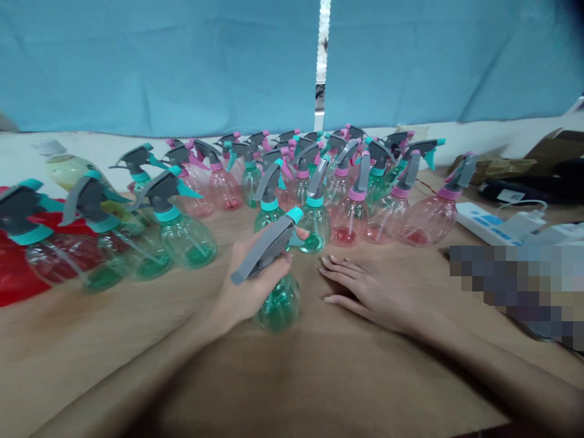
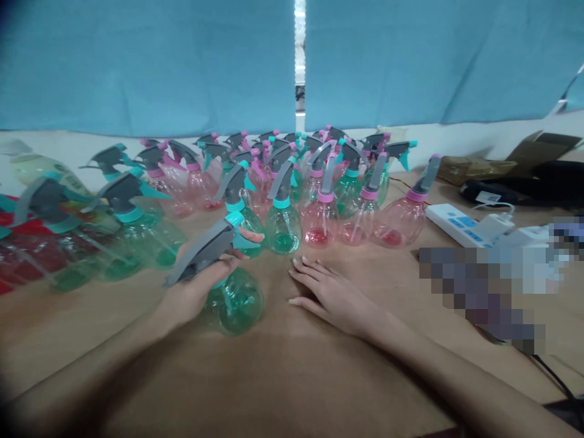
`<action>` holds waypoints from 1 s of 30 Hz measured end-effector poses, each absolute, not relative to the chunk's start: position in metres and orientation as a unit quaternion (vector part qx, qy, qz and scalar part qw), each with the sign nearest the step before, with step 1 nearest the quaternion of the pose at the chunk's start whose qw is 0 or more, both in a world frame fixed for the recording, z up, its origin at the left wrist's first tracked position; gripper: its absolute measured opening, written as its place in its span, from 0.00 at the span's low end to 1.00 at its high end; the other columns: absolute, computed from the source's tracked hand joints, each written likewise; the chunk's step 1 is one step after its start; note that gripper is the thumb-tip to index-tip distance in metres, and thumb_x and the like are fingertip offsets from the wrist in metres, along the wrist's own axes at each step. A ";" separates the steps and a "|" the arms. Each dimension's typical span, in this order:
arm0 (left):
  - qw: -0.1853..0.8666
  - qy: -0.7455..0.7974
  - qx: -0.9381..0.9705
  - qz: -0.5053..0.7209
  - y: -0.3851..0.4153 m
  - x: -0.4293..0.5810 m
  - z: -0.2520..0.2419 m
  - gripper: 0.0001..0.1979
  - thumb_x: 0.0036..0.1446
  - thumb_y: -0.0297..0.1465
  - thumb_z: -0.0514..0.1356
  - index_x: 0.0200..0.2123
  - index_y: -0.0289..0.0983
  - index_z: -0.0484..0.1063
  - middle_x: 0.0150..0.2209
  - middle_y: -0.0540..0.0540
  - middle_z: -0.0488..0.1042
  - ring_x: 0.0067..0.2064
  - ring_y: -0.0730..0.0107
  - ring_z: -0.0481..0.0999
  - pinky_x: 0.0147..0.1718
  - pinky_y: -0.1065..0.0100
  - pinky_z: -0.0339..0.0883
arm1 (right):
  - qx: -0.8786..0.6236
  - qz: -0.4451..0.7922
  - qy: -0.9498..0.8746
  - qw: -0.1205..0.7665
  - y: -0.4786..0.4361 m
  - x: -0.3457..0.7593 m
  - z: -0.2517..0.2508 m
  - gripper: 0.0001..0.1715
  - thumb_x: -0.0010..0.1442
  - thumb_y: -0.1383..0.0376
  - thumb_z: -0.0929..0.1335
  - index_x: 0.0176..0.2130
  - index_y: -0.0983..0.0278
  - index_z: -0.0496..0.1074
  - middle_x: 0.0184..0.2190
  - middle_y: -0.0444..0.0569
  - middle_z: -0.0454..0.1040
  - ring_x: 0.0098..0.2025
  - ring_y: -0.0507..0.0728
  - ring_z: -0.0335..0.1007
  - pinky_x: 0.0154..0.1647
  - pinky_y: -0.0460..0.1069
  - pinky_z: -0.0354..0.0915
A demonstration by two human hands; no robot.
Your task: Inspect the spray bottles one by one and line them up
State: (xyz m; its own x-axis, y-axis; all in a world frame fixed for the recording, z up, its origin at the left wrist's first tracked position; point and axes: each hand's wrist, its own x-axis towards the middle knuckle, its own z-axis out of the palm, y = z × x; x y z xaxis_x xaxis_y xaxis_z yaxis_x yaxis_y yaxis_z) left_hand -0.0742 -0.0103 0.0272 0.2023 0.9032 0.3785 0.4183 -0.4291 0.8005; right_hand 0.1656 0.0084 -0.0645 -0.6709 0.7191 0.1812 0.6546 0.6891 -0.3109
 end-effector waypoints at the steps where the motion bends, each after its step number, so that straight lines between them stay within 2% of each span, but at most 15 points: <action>1: 0.272 0.461 0.725 0.433 -0.011 -0.073 0.028 0.08 0.54 0.32 0.56 0.34 0.43 0.76 0.24 0.53 0.69 0.25 0.70 0.68 0.33 0.67 0.67 | -0.378 0.111 -0.907 0.148 0.009 0.166 -0.065 0.36 0.65 0.47 0.58 0.64 0.64 0.57 0.65 0.52 0.57 0.67 0.62 0.49 0.66 0.60 0.52; 13: 0.279 0.451 0.727 0.437 -0.011 -0.073 0.028 0.08 0.53 0.30 0.57 0.34 0.44 0.75 0.24 0.53 0.66 0.24 0.70 0.63 0.32 0.65 0.65 | -0.371 0.116 -0.906 0.167 0.008 0.166 -0.066 0.35 0.65 0.48 0.59 0.65 0.60 0.56 0.64 0.52 0.58 0.66 0.63 0.51 0.65 0.62 0.53; 17: 0.290 0.452 0.722 0.436 -0.012 -0.071 0.031 0.08 0.52 0.29 0.56 0.34 0.44 0.75 0.22 0.54 0.63 0.22 0.71 0.61 0.31 0.66 0.64 | -0.373 0.108 -0.909 0.152 0.008 0.166 -0.064 0.36 0.65 0.47 0.58 0.65 0.63 0.56 0.64 0.53 0.58 0.66 0.62 0.50 0.65 0.61 0.52; 21: 0.293 0.449 0.720 0.440 -0.013 -0.070 0.032 0.08 0.53 0.30 0.56 0.33 0.43 0.75 0.24 0.53 0.66 0.23 0.71 0.62 0.32 0.66 0.64 | -0.380 0.107 -0.909 0.133 0.008 0.166 -0.064 0.37 0.65 0.47 0.57 0.65 0.65 0.56 0.65 0.53 0.57 0.67 0.62 0.49 0.66 0.60 0.51; 30: 0.289 0.455 0.723 0.432 -0.012 -0.070 0.032 0.08 0.54 0.33 0.56 0.36 0.43 0.75 0.22 0.52 0.66 0.24 0.69 0.65 0.30 0.65 0.66 | -0.369 0.114 -0.908 0.165 0.009 0.167 -0.066 0.35 0.65 0.48 0.59 0.65 0.60 0.55 0.64 0.52 0.58 0.66 0.63 0.51 0.65 0.62 0.53</action>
State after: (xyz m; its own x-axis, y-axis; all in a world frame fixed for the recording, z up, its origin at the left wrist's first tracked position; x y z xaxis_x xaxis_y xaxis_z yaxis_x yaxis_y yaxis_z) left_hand -0.0701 -0.0124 0.0322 0.2113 0.9079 0.3620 0.4082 -0.4185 0.8113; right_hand 0.1665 0.0088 -0.0661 -0.6733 0.7074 0.2148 0.6322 0.7016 -0.3288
